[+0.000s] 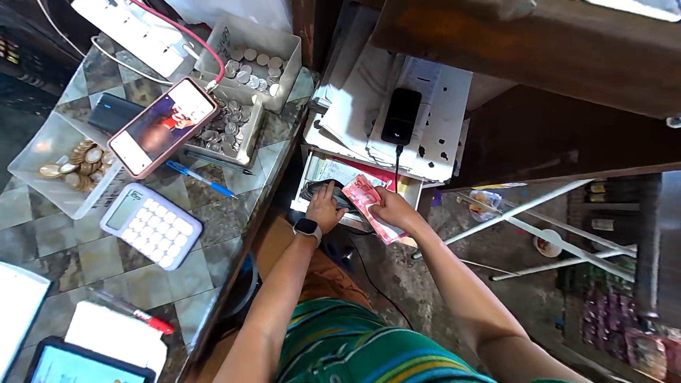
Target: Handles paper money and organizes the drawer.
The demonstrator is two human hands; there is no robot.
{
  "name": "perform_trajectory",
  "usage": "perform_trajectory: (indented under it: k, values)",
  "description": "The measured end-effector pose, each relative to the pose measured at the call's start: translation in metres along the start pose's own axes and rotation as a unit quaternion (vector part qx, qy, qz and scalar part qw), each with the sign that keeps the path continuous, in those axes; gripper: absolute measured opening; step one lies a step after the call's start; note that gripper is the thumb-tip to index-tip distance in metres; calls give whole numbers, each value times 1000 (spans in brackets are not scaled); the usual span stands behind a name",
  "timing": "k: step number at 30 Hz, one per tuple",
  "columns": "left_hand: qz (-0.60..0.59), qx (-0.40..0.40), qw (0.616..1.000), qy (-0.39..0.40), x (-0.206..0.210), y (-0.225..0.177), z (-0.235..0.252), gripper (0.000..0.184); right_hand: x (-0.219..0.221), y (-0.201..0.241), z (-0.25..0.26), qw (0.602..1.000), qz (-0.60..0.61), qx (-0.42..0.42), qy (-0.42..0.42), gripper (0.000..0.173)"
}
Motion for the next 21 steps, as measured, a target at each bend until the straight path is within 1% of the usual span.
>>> perform_trajectory:
  k: [6,8,10,12,15,17,19,21]
  values:
    - [39,11,999,-11,3,0,-4,66,-2,2,3,998,-57,5,-18,39]
    - [33,18,999,-25,2,0,-6,68,5,12,4,998,-59,-21,0,41]
    - [23,24,999,-18,2,1,-6,66,17,26,8,995,-73,-50,35,41]
    - [16,21,1000,-5,3,4,-6,64,24,36,16,990,-123,-54,47,40]
    - [30,12,999,-5,4,8,-5,65,20,52,24,968,-248,-34,-7,35]
    - [36,6,999,8,4,8,-6,66,29,66,23,954,-296,-45,-24,35]
    - [26,3,1000,18,4,7,-7,59,54,71,20,942,-329,-63,-8,35]
    - [9,0,1000,21,3,6,-8,50,75,70,18,930,-365,-23,35,39]
Point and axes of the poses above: each hand's wrist, its own z-axis towards the middle knuckle, its own x-axis out of the palm, y = z × x, the point moved 9 cm from there along z, towards the middle knuckle, and after that the axes turned 3 degrees about -y, right-handed, at the moved point
